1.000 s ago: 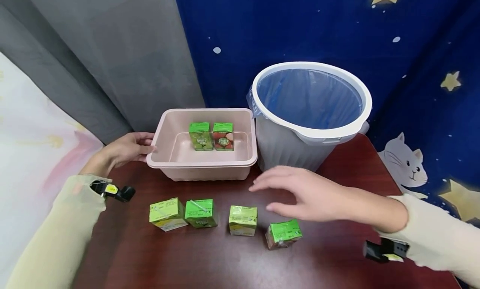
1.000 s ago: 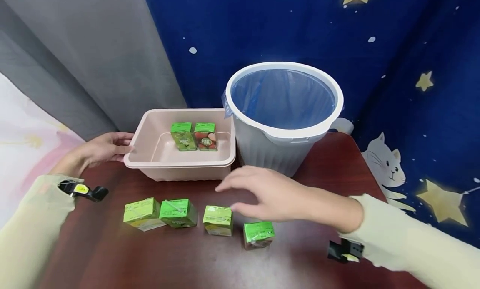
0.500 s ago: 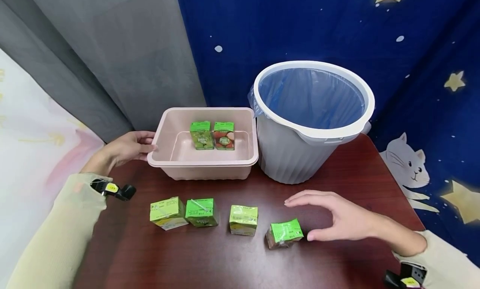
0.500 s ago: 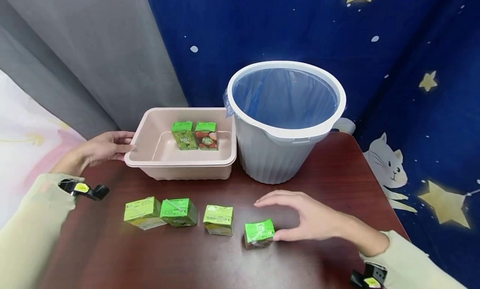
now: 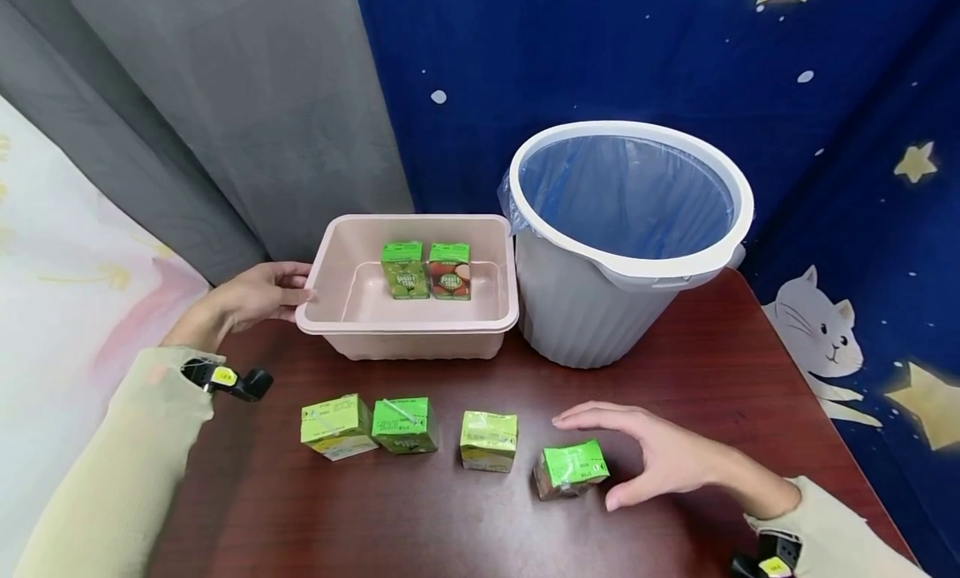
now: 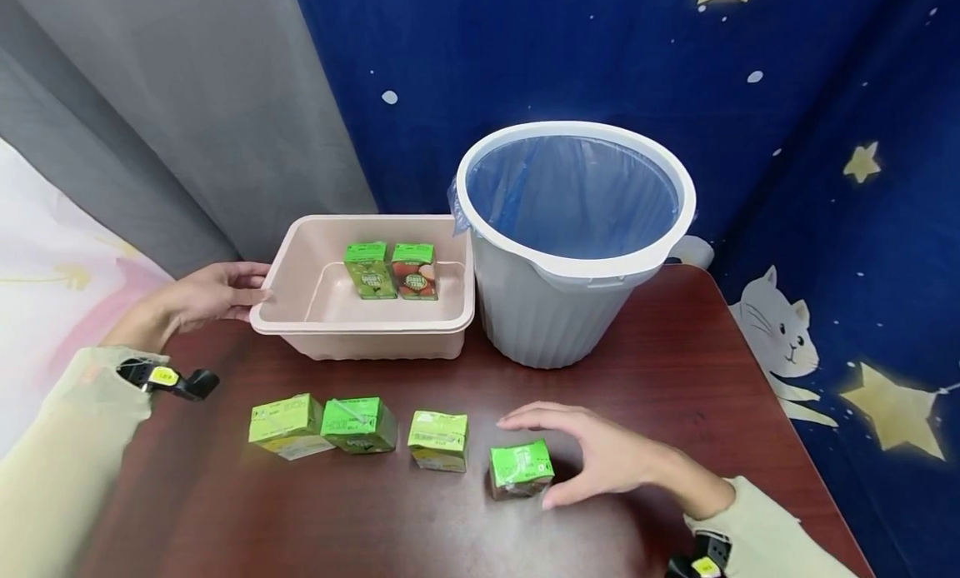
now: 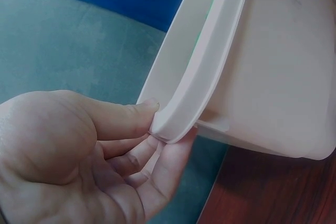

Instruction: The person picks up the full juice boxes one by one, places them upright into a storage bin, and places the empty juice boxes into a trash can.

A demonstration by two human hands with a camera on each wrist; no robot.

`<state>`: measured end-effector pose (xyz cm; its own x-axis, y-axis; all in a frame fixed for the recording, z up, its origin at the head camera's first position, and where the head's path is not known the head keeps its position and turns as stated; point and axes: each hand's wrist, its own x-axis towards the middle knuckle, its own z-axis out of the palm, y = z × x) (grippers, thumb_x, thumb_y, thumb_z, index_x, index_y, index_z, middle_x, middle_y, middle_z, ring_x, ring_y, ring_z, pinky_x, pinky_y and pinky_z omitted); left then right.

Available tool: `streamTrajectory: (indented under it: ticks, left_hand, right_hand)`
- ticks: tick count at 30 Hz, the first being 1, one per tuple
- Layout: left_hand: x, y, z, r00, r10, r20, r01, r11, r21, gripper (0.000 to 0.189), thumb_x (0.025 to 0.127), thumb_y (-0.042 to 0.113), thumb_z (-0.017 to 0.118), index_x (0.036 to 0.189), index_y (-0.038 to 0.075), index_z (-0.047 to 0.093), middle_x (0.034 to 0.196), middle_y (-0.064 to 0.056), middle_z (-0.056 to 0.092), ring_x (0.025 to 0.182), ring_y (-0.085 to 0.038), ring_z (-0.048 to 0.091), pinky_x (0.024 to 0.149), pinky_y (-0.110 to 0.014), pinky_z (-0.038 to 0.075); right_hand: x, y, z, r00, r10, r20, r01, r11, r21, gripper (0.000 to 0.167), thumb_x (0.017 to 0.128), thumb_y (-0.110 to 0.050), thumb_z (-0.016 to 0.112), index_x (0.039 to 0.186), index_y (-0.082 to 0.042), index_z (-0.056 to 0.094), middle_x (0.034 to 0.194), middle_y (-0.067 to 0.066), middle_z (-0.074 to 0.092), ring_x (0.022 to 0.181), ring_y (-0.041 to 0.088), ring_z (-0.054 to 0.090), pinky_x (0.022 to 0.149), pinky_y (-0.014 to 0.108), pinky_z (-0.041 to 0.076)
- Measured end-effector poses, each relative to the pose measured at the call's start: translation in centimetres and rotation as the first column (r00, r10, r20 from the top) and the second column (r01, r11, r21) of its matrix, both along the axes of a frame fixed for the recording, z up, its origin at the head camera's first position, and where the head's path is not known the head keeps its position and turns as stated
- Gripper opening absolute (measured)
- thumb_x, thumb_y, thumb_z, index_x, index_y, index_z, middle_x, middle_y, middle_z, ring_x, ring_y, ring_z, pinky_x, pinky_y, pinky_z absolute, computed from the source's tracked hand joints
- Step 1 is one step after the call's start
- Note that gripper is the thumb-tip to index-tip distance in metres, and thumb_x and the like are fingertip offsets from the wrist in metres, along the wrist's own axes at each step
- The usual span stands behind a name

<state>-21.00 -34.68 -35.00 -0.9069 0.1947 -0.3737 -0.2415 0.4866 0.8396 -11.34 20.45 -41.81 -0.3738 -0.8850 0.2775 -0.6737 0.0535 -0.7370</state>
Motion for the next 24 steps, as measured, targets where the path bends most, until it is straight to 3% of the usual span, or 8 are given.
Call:
streamTrajectory:
  ticks: [8, 16, 24]
  left_hand:
    - [0.2, 0.2, 0.2, 1.0, 0.003, -0.001, -0.003, 1.0, -0.008, 0.061, 0.104, 0.002, 0.054, 0.154, -0.014, 0.023, 0.136, -0.028, 0.044, 0.095, -0.01, 0.064, 0.08, -0.029, 0.059]
    - [0.2, 0.3, 0.3, 1.0, 0.002, -0.003, -0.002, 1.0, -0.015, 0.061, 0.104, 0.002, 0.054, 0.154, -0.013, 0.023, 0.137, -0.028, 0.043, 0.095, -0.01, 0.063, 0.081, -0.03, 0.059]
    - [0.0, 0.0, 0.0, 1.0, 0.003, 0.003, -0.003, 1.0, -0.004, 0.06, 0.105, 0.0, 0.052, 0.154, -0.014, 0.02, 0.136, -0.027, 0.043, 0.094, -0.009, 0.063, 0.08, -0.029, 0.059]
  right_hand:
    - [0.6, -1.3, -2.6, 0.999, 0.014, 0.037, -0.014, 1.0, 0.005, 0.078, 0.086, -0.039, 0.083, 0.15, -0.01, 0.049, 0.146, 0.007, 0.053, 0.136, 0.019, 0.049, 0.113, 0.03, 0.038]
    - [1.1, -2.2, -3.7, 0.998, -0.049, 0.041, 0.048, 0.998, 0.036, 0.075, 0.079, -0.021, 0.09, 0.145, -0.012, 0.055, 0.141, 0.002, 0.058, 0.128, 0.017, 0.056, 0.107, 0.032, 0.045]
    - [0.9, -2.6, -3.7, 0.999, -0.052, -0.009, 0.052, 0.999, 0.011, 0.058, 0.087, -0.017, 0.083, 0.14, -0.01, 0.061, 0.127, 0.003, 0.069, 0.103, 0.007, 0.064, 0.085, 0.026, 0.055]
